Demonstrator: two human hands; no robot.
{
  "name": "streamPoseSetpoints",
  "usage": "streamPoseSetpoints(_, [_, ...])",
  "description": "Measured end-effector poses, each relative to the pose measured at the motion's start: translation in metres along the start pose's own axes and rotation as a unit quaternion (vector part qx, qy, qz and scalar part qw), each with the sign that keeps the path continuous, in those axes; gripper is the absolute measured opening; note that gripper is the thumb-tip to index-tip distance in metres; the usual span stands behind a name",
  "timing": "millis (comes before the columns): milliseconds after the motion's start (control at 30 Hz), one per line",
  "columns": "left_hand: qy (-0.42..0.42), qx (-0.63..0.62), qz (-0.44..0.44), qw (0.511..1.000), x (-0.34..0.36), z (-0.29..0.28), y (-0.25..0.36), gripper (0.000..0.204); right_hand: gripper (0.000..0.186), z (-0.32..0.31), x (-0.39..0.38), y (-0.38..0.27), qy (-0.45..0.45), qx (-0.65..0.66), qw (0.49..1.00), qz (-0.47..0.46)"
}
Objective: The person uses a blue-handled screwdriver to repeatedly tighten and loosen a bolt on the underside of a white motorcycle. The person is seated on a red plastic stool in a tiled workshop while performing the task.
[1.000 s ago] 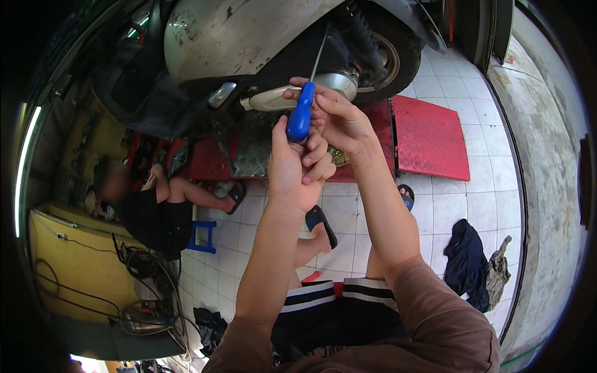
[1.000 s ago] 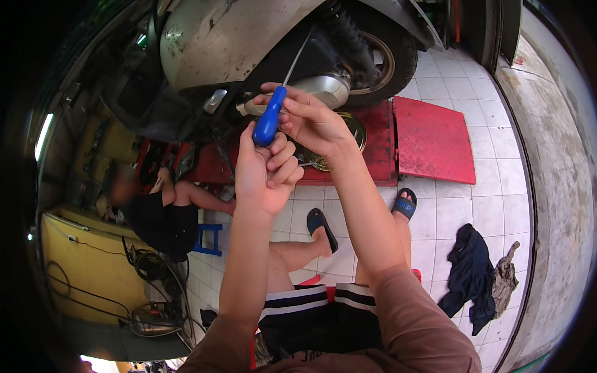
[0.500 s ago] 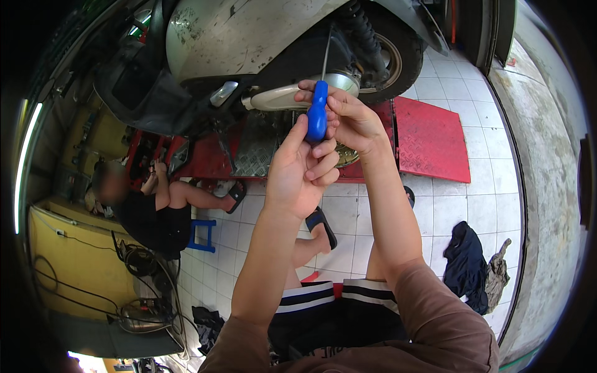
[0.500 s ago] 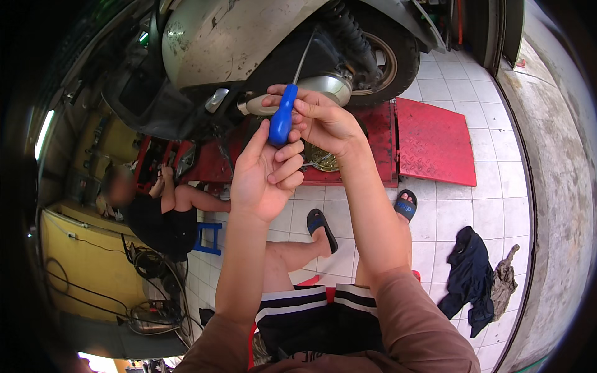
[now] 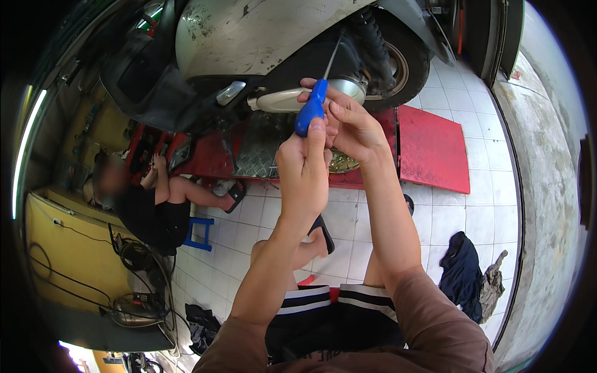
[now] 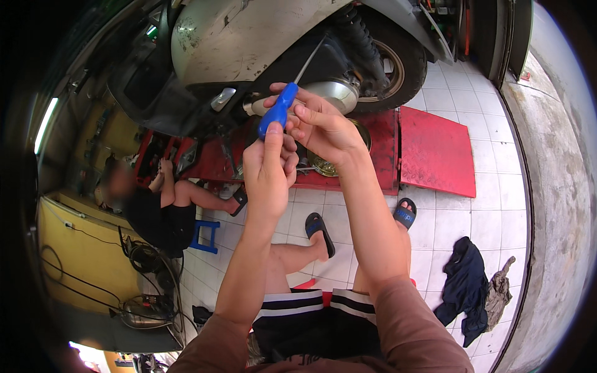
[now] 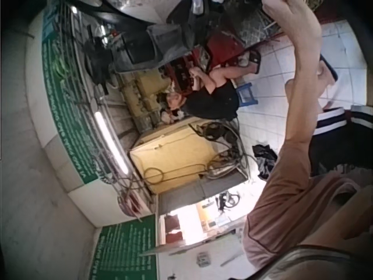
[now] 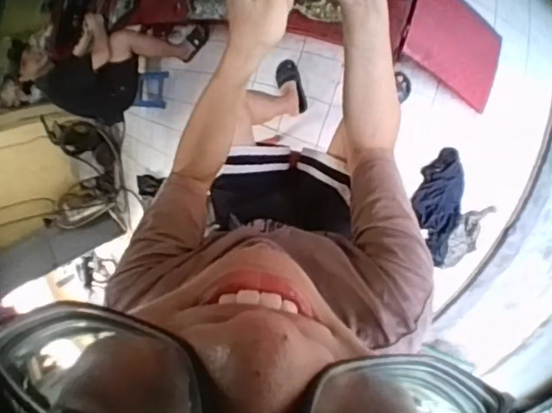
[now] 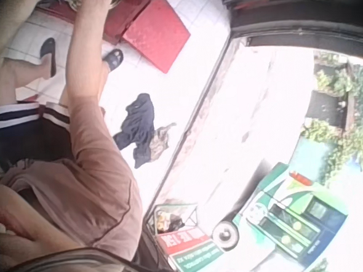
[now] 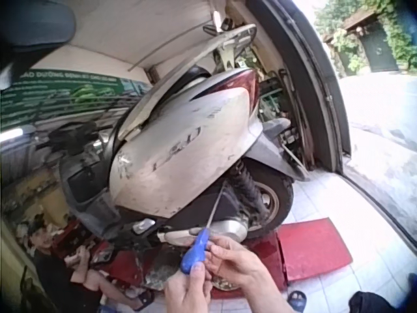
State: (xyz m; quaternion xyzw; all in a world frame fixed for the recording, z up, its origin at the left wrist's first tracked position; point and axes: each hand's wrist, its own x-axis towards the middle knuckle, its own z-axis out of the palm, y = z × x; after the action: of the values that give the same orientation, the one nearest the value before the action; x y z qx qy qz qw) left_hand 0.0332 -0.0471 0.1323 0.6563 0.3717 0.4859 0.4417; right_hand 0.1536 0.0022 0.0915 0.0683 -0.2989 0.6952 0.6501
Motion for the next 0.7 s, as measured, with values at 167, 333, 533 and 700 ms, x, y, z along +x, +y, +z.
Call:
streamPoseSetpoints(167, [-0.003,0.183,-0.022,0.983,0.006,-0.006,0.019,0.047,0.028,-0.030,0.006,0.006,-0.036,0.021,0.999,-0.003])
streamPoseSetpoints(333, [-0.001,0.230,0.053,0.972,0.008,-0.012,0.023,0.050,0.027,-0.004,0.003,0.012,0.061,0.007,0.998,-0.024])
streamPoseSetpoints(533, [-0.078,-0.140,-0.184,0.970,0.004,-0.020,0.010,0.047,0.043,-0.025,0.007,0.010,-0.024,-0.001,1.000,-0.015])
streamPoseSetpoints(700, [-0.026,0.261,0.075,0.962,0.003,-0.013,0.015,0.036,0.045,-0.037,0.005,0.012,0.047,0.001,0.999,-0.011])
